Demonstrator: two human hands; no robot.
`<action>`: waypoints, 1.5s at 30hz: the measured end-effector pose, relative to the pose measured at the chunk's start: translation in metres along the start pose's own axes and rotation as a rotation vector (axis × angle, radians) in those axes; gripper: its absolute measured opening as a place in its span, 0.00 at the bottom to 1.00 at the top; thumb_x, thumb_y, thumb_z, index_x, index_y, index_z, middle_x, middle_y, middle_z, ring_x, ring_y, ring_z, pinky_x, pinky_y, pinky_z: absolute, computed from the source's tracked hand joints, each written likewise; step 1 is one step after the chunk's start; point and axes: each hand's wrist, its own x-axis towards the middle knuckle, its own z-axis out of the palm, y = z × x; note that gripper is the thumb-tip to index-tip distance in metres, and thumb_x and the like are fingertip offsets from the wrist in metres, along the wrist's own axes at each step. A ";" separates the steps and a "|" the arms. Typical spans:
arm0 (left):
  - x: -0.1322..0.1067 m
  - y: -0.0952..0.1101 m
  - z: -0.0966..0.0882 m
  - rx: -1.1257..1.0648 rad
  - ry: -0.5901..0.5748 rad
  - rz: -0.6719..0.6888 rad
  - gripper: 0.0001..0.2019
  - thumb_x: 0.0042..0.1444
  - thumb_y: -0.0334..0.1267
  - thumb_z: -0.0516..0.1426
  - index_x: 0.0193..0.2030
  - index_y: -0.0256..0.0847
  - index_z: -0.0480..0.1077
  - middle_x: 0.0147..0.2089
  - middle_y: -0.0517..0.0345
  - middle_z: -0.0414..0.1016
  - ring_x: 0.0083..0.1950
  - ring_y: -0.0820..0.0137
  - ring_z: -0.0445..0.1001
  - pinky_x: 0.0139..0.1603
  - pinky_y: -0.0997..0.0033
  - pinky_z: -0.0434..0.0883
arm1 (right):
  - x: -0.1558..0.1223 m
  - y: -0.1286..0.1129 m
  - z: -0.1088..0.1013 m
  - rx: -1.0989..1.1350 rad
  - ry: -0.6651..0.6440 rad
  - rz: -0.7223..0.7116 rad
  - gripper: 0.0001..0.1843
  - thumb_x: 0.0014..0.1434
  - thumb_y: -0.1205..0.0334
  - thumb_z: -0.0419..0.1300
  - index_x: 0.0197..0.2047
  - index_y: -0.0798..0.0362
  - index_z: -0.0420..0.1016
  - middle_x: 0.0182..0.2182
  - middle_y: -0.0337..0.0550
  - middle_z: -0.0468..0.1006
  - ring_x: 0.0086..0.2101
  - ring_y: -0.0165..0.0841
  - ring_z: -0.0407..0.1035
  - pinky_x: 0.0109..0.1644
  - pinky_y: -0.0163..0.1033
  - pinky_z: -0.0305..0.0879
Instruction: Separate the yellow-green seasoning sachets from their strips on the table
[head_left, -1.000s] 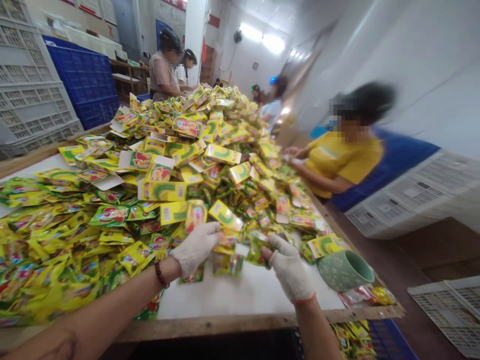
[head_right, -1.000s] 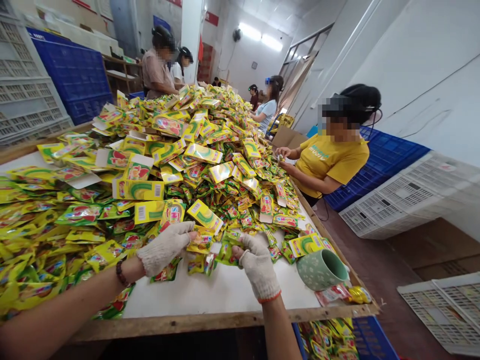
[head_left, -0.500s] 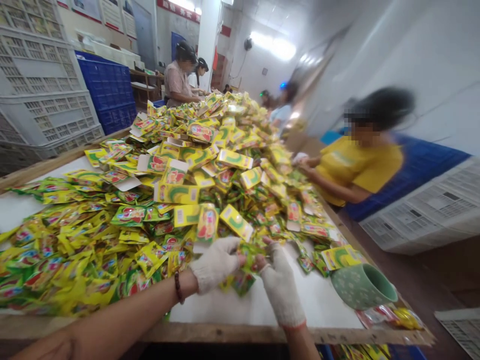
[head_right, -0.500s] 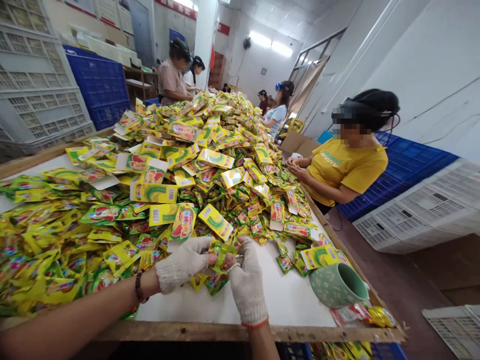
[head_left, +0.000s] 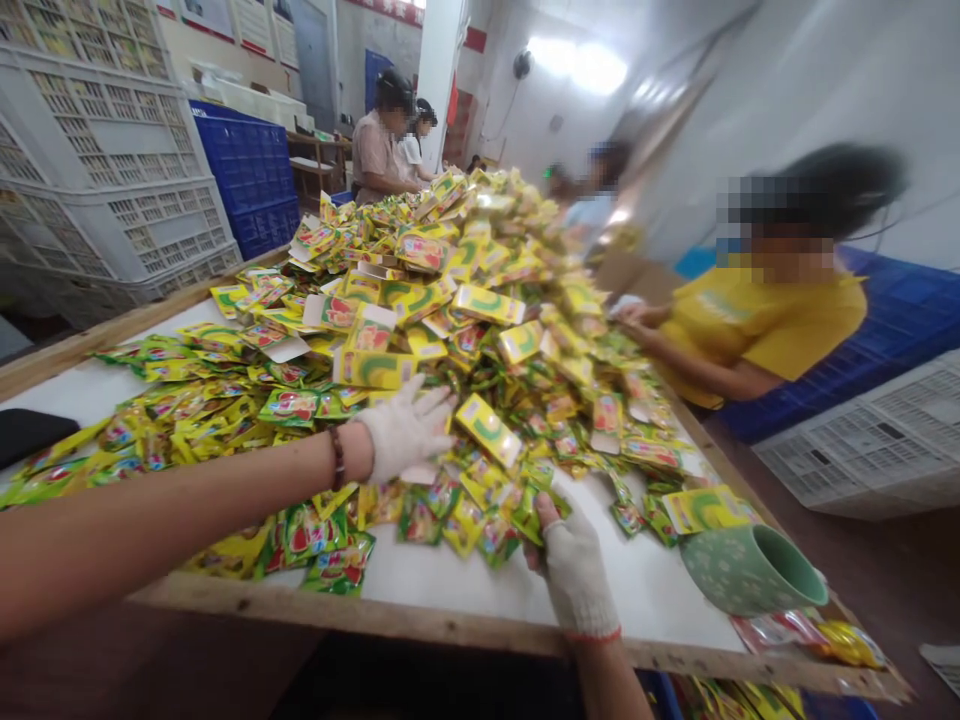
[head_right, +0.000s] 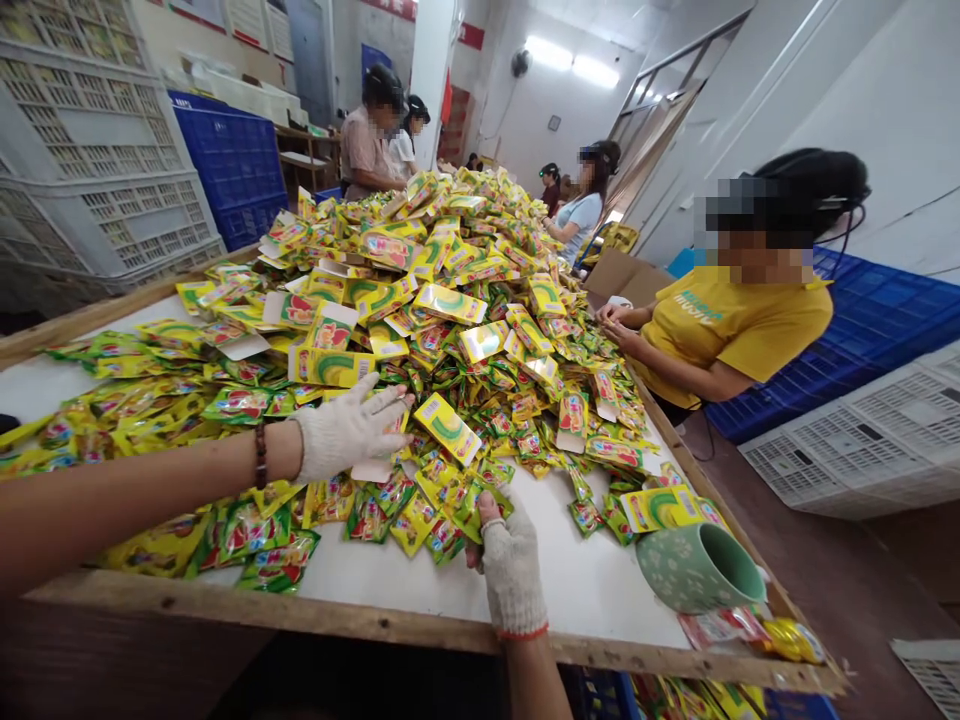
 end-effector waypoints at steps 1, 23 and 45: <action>0.001 -0.005 -0.003 0.030 -0.025 0.009 0.19 0.42 0.22 0.59 0.40 0.46 0.73 0.61 0.50 0.67 0.67 0.50 0.56 0.64 0.41 0.48 | -0.002 0.000 0.001 0.005 0.011 -0.004 0.28 0.48 0.34 0.60 0.35 0.52 0.66 0.16 0.29 0.61 0.13 0.24 0.56 0.14 0.29 0.52; 0.008 0.077 0.054 0.072 0.244 -0.095 0.14 0.48 0.38 0.58 0.42 0.38 0.66 0.42 0.48 0.72 0.43 0.56 0.70 0.43 0.55 0.68 | 0.000 -0.034 -0.004 -0.503 0.007 -0.350 0.12 0.55 0.57 0.56 0.40 0.50 0.76 0.36 0.45 0.81 0.38 0.40 0.73 0.43 0.41 0.67; 0.007 0.087 0.055 -0.024 0.289 -0.206 0.09 0.54 0.39 0.56 0.41 0.40 0.66 0.41 0.49 0.71 0.43 0.57 0.69 0.46 0.52 0.68 | -0.019 -0.037 0.005 -0.129 -0.273 0.062 0.24 0.53 0.48 0.59 0.48 0.55 0.75 0.14 0.31 0.67 0.11 0.23 0.56 0.13 0.27 0.47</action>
